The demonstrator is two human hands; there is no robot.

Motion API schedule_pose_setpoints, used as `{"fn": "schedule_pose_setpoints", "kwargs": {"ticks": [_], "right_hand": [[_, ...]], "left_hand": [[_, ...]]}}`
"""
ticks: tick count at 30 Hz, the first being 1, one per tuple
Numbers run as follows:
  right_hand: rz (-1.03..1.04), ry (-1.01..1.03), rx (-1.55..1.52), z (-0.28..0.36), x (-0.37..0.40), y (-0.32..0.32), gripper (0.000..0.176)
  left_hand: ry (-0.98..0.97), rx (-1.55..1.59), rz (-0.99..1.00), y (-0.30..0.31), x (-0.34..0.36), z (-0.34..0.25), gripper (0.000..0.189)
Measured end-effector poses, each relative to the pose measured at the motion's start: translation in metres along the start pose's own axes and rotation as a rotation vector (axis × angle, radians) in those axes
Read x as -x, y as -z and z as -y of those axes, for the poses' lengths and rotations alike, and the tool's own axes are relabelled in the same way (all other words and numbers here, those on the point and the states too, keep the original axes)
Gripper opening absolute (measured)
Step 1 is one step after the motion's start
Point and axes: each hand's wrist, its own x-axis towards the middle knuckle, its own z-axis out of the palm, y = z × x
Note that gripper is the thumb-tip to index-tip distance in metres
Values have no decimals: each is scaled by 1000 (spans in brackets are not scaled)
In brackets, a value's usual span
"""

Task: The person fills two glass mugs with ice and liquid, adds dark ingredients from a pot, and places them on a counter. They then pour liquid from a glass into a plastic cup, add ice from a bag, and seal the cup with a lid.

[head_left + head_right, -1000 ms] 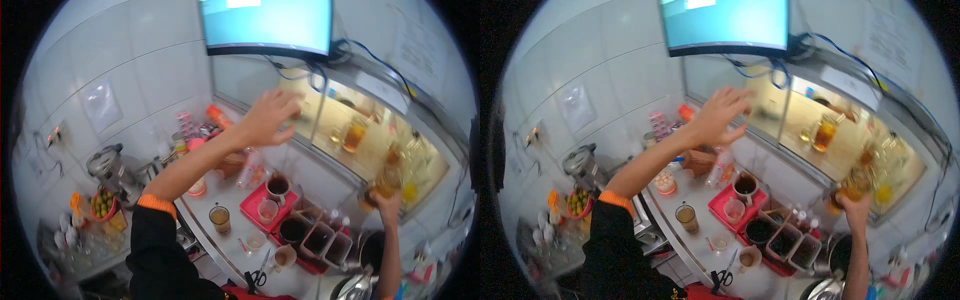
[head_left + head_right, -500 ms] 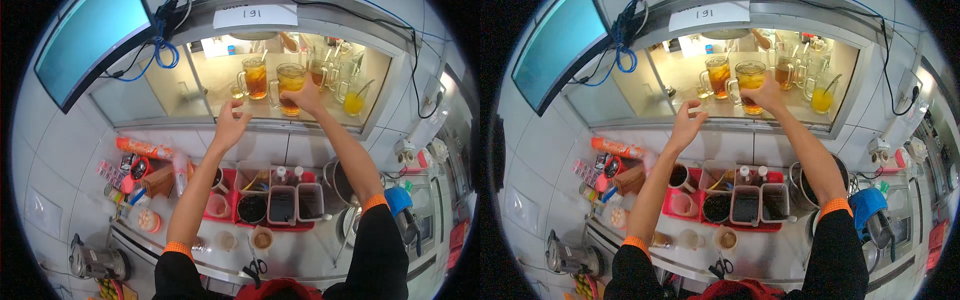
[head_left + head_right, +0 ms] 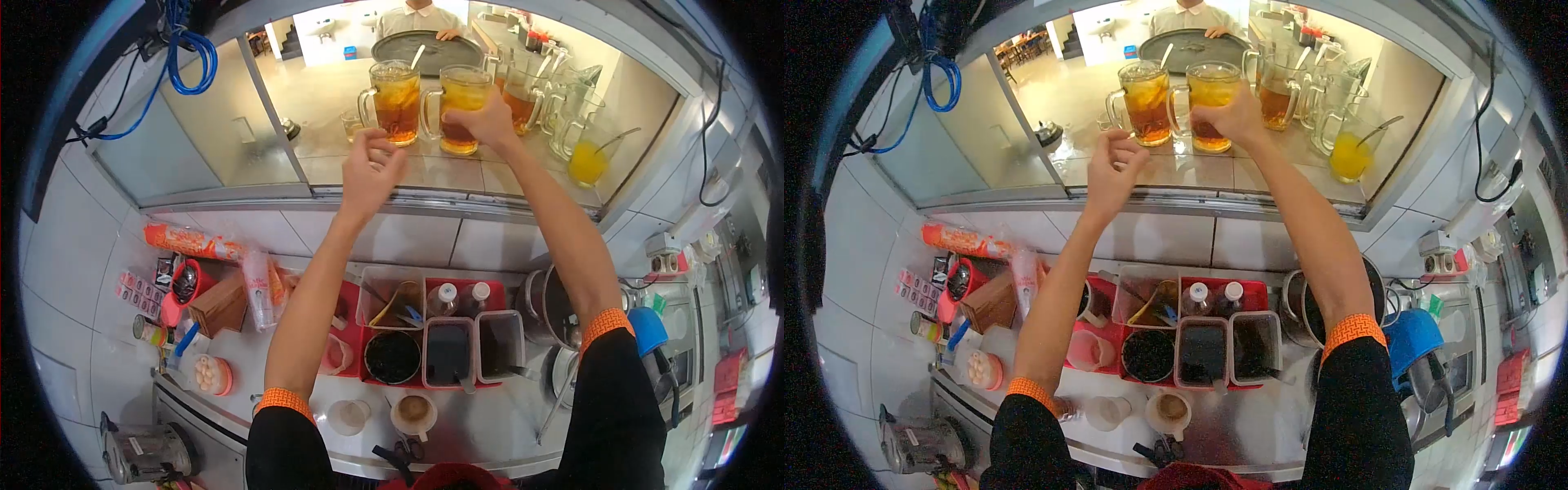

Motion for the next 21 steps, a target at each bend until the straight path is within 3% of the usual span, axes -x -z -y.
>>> {"fn": "schedule_pose_setpoints", "kwargs": {"ticks": [2, 6, 8, 9, 11, 12, 15, 21], "right_hand": [[18, 57, -45, -3, -3, -3, 80], [12, 3, -91, -31, -19, -18, 74], [26, 26, -121, -34, -20, -18, 72], [33, 16, -151, -30, -14, -15, 72], [53, 17, -190, -24, -8, -15, 71], [64, -17, -209, -26, -8, -14, 71], [52, -56, -164, -21, -7, -15, 72], [-15, -73, -66, -13, -3, -13, 73]], "left_hand": [[-96, 18, 185, -6, 7, 2, 42], [-125, -134, 259, -11, 13, -1, 46], [-197, -336, -241, -14, -7, 9, 59], [-197, -334, -248, -15, -20, 13, 59], [-121, -683, -394, -10, -46, 21, 93], [-116, -695, -411, -10, -52, 20, 93], [298, -396, -406, -21, -69, 19, 129], [282, -186, -357, -25, -70, 27, 133]]}}
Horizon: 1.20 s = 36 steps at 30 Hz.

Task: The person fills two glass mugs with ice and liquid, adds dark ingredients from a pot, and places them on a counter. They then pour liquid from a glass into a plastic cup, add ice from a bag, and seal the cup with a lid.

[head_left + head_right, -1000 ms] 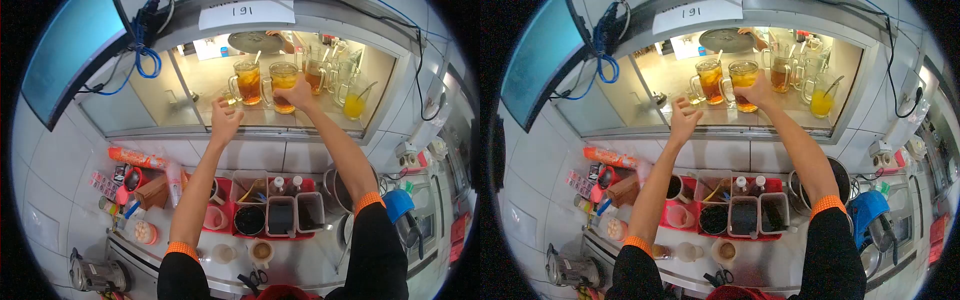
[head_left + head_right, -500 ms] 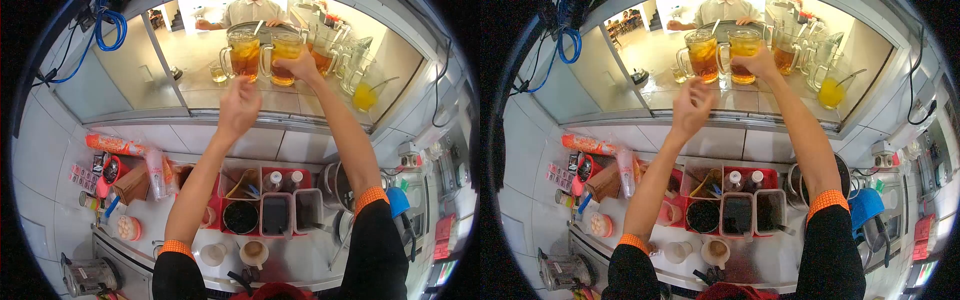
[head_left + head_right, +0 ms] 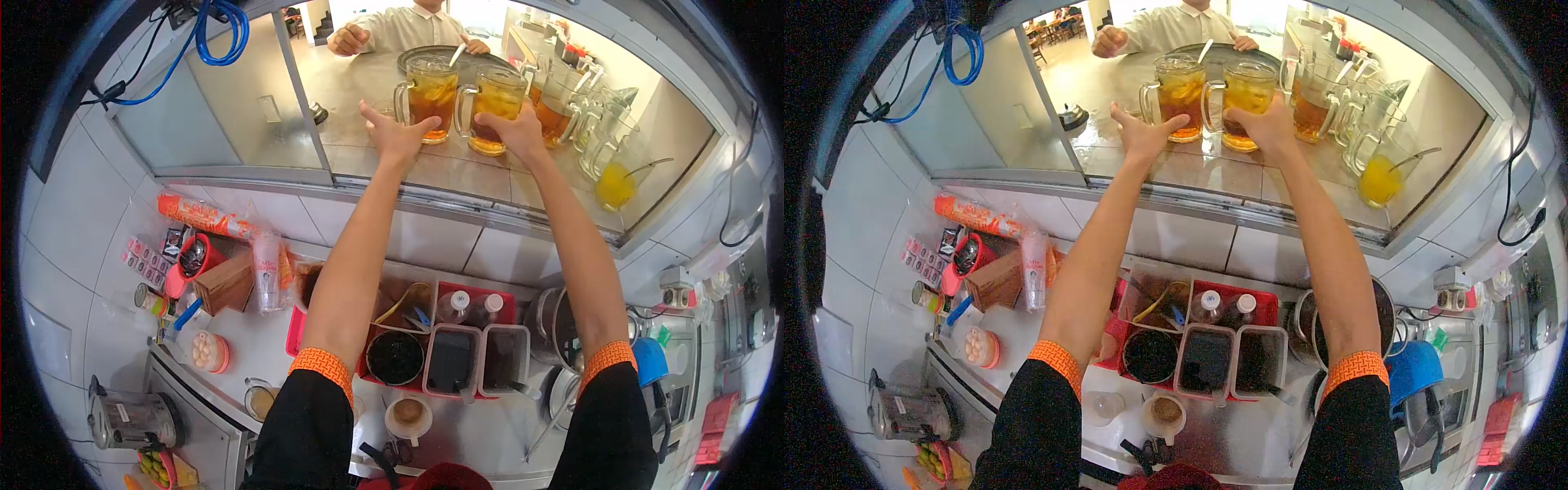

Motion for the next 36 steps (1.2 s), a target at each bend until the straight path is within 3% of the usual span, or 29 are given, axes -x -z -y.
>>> {"fn": "schedule_pose_setpoints", "kwargs": {"ticks": [3, 7, 10, 13, 15, 17, 21, 22, 24, 25, 26, 29, 31, 33, 35, 36], "right_hand": [[37, -16, -63, 0, 1, 1, 74], [-13, -43, 151, -17, -20, -9, 75], [20, -38, -47, -19, -30, -12, 78], [4, -51, -25, -30, -37, -19, 79], [0, -79, -58, -29, -39, -19, 71], [22, -191, -25, -42, -34, -24, 79], [84, -155, -49, 13, 54, 33, 74], [38, -196, -195, 37, 79, 52, 53], [104, -187, -453, 61, 132, 84, 45], [217, -137, -571, 65, 157, 105, 58], [219, -163, -561, 80, 184, 122, 52], [304, -296, -489, 104, 277, 153, 39], [427, -442, -650, 112, 318, 153, 36], [480, -503, -649, 108, 357, 133, 32], [660, -531, -532, 117, 397, 103, 31], [772, -443, -513, 121, 417, 89, 33]], "left_hand": [[-34, -33, -24, -4, 1, 2, 128], [-115, -60, -45, -12, 6, 1, 124], [-116, -98, -76, -8, 14, -6, 119], [-149, -108, -92, -2, 16, -2, 117], [-176, -104, -95, 5, 23, -4, 116], [-273, -55, -119, 18, 38, -1, 112], [-219, 252, 149, 82, 115, -37, 100], [-252, 306, 210, 103, 131, -44, 89], [-270, 352, 239, 154, 168, -61, 78], [-291, 371, 311, 182, 190, -74, 66], [-311, 383, 381, 208, 210, -80, 55], [-281, 366, 400, 274, 262, -80, 45], [-248, 370, 346, 305, 292, -77, 43], [-146, 379, 307, 332, 320, -62, 42], [28, 384, 238, 356, 350, -40, 36], [114, 328, 217, 369, 366, -28, 33]]}}
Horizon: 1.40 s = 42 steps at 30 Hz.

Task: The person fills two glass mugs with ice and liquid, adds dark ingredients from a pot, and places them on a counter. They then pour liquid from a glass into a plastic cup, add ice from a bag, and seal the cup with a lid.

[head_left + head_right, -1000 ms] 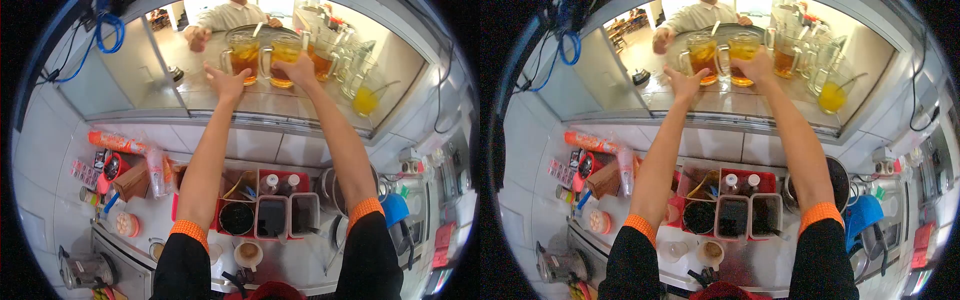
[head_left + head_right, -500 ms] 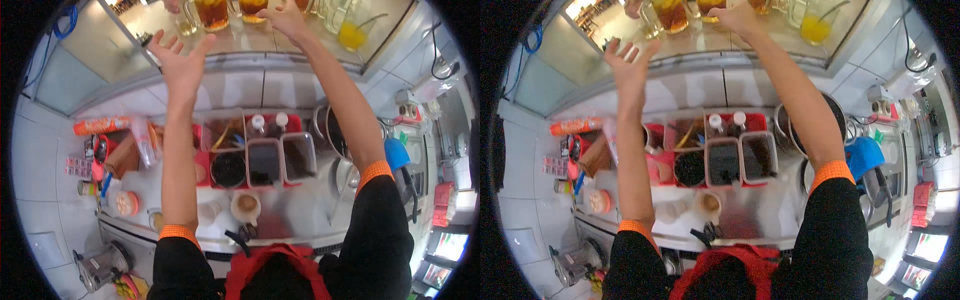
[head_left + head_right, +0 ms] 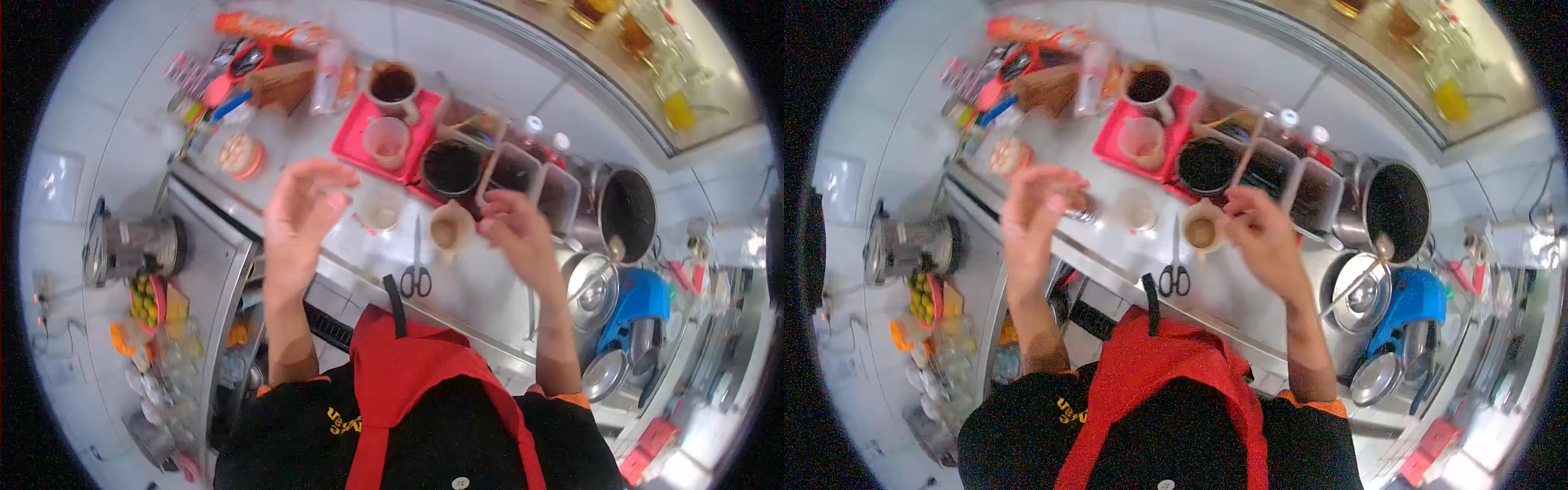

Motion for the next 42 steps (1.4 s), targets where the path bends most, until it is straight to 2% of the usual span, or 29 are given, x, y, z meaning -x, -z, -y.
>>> {"fn": "schedule_pose_setpoints", "kwargs": {"ticks": [1, 2, 4, 5, 7, 8, 9, 11, 13, 15, 16, 18, 19, 21, 22, 25, 26, 27, 30, 31, 33, 35, 36, 37, 38, 39, 40, 41, 42], "right_hand": [[114, 50, 68, -11, -1, -19, 36], [151, 56, 74, -20, -1, -39, 36], [186, 226, 388, -35, -2, -74, 46], [217, 230, 391, -37, -5, -89, 46], [185, 259, 499, -42, -15, -117, 51], [167, 326, 508, -51, -20, -128, 51], [178, 324, 513, -55, -23, -139, 51], [112, 348, 548, -58, -23, -162, 49], [112, 365, 531, -54, -10, -178, 47], [162, 278, 437, -57, 11, -187, 46], [106, 299, 450, -70, 21, -188, 45], [65, 211, 449, -85, 41, -176, 42], [46, 126, 438, -91, 51, -166, 40], [-32, 41, 408, -105, 67, -143, 37], [-79, -31, 369, -110, 75, -132, 35], [-199, -118, 323, -103, 94, -108, 30], [-270, -123, 302, -104, 98, -102, 29], [-266, -117, 296, -106, 95, -98, 29], [-427, -267, 436, -116, 79, -93, 35], [-403, -246, 425, -124, 72, -93, 35], [-386, -73, 620, -143, 59, -95, 33], [-354, -69, 549, -152, 59, -94, 26], [-343, -35, 555, -164, 60, -90, 23], [-270, 35, 640, -144, 65, -85, 20], [-338, -47, 515, -150, 68, -83, 20], [-302, -74, 368, -157, 71, -69, 20], [-301, -187, 257, -115, 75, -73, 19], [-297, -66, 353, -94, 78, -70, 20], [-276, 5, 312, -93, 77, -58, 22]], "left_hand": [[78, -42, -41, 11, 17, 10, 31], [73, -44, -77, 24, 34, 19, 31], [143, -114, -227, 55, 67, 36, 26], [145, -113, -258, 69, 81, 43, 26], [264, -155, -535, 95, 107, 60, 24], [266, -141, -580, 108, 117, 77, 21], [256, -221, -586, 111, 124, 95, 21], [334, -430, -394, 114, 128, 145, 25], [153, -663, -272, 87, 112, 179, 30], [-3, -801, -193, 73, 89, 235, 37], [-3, -793, -177, 68, 79, 242, 37], [179, -1030, -79, 56, 54, 251, 37], [165, -1021, -54, 54, 47, 254, 37], [317, -1147, -4, 51, 37, 258, 31], [277, -1176, -20, 51, 37, 260, 22], [336, -1123, 28, 60, 37, 272, 16], [366, -1068, -29, 58, 39, 266, 11], [364, -1075, -35, 59, 44, 264, 11], [285, -798, -62, 77, 86, 247, 12], [235, -721, -106, 90, 106, 234, 12], [236, -757, -224, 120, 159, 201, 13], [539, -965, -345, 154, 222, 183, 18], [672, -1062, -363, 182, 266, 196, 26], [815, -1148, -387, 206, 315, 216, 33], [979, -1348, -410, 209, 357, 219, 42], [1158, -1532, -418, 209, 395, 226, 51], [1371, -1333, -434, 217, 430, 254, 57], [1554, -1111, -431, 220, 459, 273, 63], [1562, -1102, -484, 204, 472, 266, 63]]}}
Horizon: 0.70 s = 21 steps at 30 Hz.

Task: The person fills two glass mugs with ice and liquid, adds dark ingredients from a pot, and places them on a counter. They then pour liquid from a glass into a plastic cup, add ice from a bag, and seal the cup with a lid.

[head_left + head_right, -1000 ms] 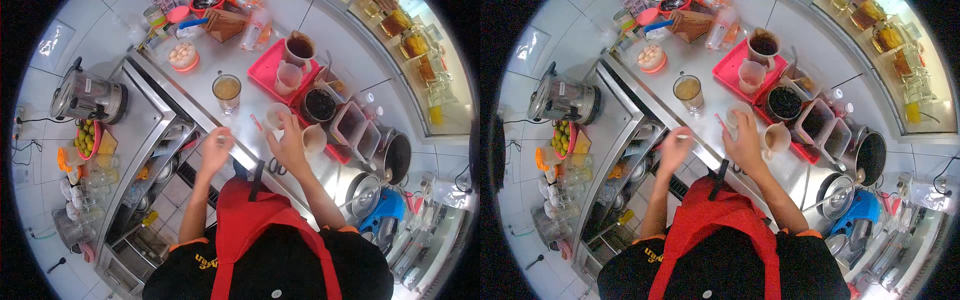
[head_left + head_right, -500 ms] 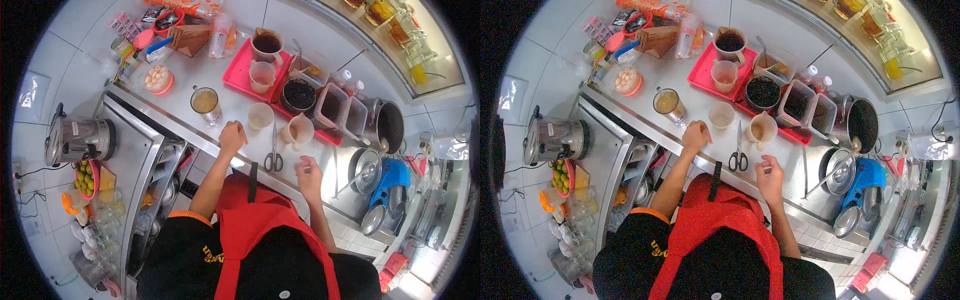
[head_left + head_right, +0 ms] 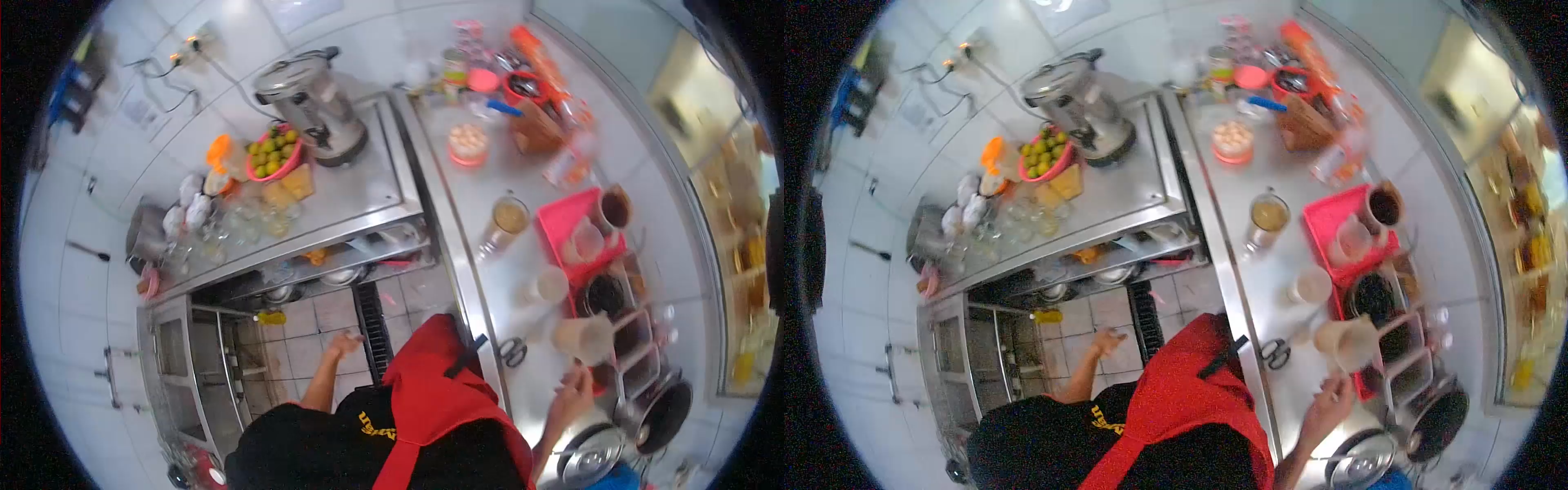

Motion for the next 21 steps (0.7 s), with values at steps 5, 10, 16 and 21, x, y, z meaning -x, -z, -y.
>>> {"fn": "schedule_pose_setpoints", "kwargs": {"ticks": [5, 10, 16, 21], "right_hand": [[128, 198, 15, 80, -60, 0, 23], [365, 212, -125, 113, -145, -84, 23], [386, 446, 204, 27, -256, -177, 24], [170, 643, 334, -55, -324, -209, 18]], "left_hand": [[-373, 1173, 837, -31, 67, -69, 56], [-407, 723, 1115, 56, 23, -50, 51], [-878, 493, 581, 268, -41, -64, 47], [-888, 942, -438, 513, 19, -50, 29]]}}
